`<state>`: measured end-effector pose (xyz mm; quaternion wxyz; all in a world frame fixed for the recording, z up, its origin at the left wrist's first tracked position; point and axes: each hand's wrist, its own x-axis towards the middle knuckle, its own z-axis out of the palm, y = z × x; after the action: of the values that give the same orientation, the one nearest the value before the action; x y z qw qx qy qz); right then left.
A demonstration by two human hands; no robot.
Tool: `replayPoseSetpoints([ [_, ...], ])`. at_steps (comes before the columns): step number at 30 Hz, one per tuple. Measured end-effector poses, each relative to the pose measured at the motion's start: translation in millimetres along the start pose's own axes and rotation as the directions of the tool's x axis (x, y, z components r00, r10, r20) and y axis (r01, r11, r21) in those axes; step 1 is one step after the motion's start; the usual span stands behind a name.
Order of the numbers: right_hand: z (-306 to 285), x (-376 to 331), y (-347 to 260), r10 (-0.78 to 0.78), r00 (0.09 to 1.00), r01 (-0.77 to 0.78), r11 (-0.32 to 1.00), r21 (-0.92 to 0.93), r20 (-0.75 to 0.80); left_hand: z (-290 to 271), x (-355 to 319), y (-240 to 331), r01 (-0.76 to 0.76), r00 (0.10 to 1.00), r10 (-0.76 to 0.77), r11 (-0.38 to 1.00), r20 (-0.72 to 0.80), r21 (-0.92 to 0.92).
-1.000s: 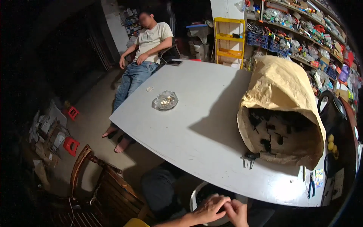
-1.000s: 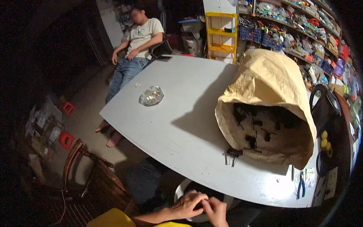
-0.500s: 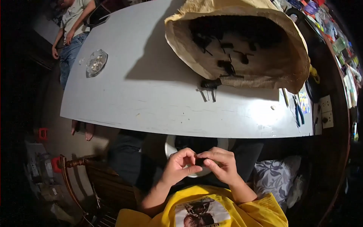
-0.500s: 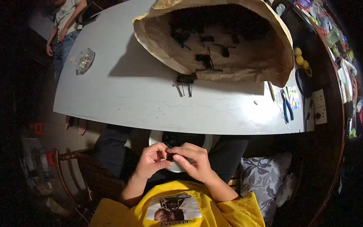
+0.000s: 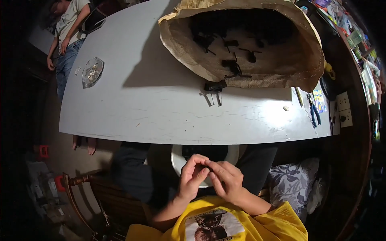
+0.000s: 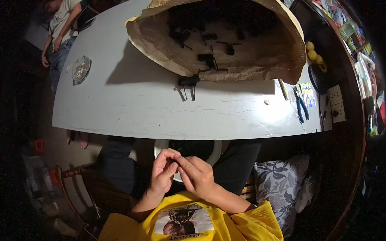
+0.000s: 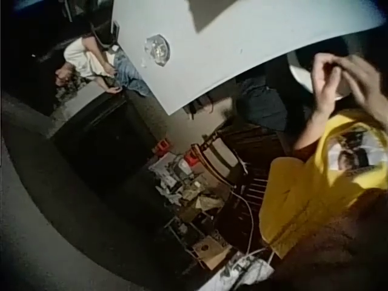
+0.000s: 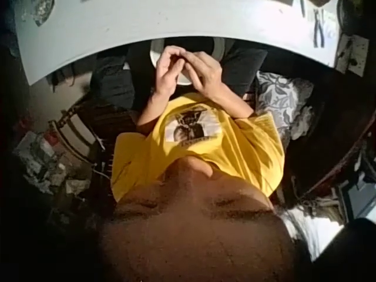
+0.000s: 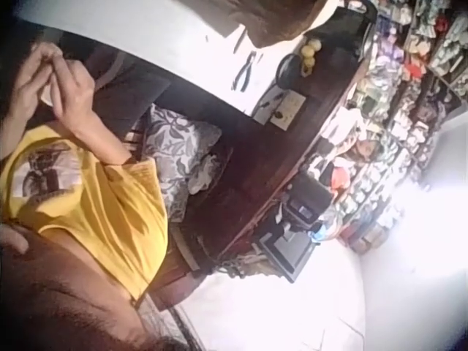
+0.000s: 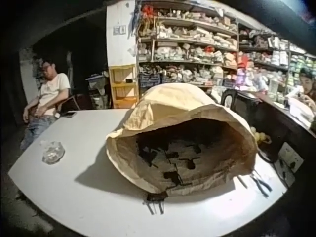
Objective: Inspecting and sorting small black components from a sack into a bowl.
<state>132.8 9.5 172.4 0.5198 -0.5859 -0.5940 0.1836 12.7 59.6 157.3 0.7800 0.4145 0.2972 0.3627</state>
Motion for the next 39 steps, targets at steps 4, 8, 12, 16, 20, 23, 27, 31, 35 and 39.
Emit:
replayPoseSetpoints([
  [4, 1.8, -0.4, 2.1, -0.092, 0.996, 0.091, 0.993, -0.074, -0.008, -3.7, 0.0, -7.0, -0.015, 0.998, 0.026, 0.984, 0.059, -0.175],
  [8, -13.1, 35.7, 10.9, -0.203, 0.951, 0.26, 0.934, -0.245, 0.235, -10.5, 2.7, 2.0, 0.131, 0.987, -0.151, 0.943, -0.044, -0.307],
  [12, -20.4, 106.1, 33.9, -0.125, 0.992, 0.096, 0.869, -0.486, -0.027, -22.6, 2.3, 9.6, 0.107, 0.994, -0.109, 0.96, 0.007, -0.259],
  [16, -25.7, 144.1, 67.6, -0.176, 0.984, 0.137, 0.662, -0.737, 0.025, -26.4, -5.5, 6.8, 0.181, 0.984, -0.172, 0.944, 0.057, -0.277],
  [20, -26.5, 133.8, 78.6, -0.218, 0.976, 0.158, 0.687, -0.709, 0.007, -27.4, -11.5, 6.3, 0.161, 0.987, -0.145, 0.943, 0.074, -0.291],
  [23, -22.5, 113.7, 66.6, -0.257, 0.956, 0.134, 0.811, -0.569, -0.141, -26.0, -8.4, 8.1, 0.13, 0.99, -0.142, 0.954, -0.025, -0.271],
  [27, -24.3, 76.2, 52.2, 0.268, 0.935, -0.242, 0.961, 0.134, -0.232, -12.2, 3.7, 9.1, 0.107, 0.99, -0.118, 0.985, -0.081, -0.135],
  [31, -2.8, 34.7, 17.0, 0.476, 0.877, -0.406, 0.653, 0.639, 0.071, -0.2, 11.1, 5.3, -0.312, 0.915, 0.396, 0.58, 0.074, 0.752],
  [35, 4.6, 11.5, 4.1, 0.388, 0.913, -0.377, 0.687, 0.622, 0.126, 10.3, 9.6, 12.5, -0.372, 0.863, 0.462, 0.307, 0.205, 0.876],
  [39, -4.5, -0.4, 6.8, 0.503, 0.859, -0.428, 0.6, 0.676, 0.097, 8.6, 4.7, 22.6, -0.403, 0.856, 0.464, 0.319, 0.229, 0.858],
])
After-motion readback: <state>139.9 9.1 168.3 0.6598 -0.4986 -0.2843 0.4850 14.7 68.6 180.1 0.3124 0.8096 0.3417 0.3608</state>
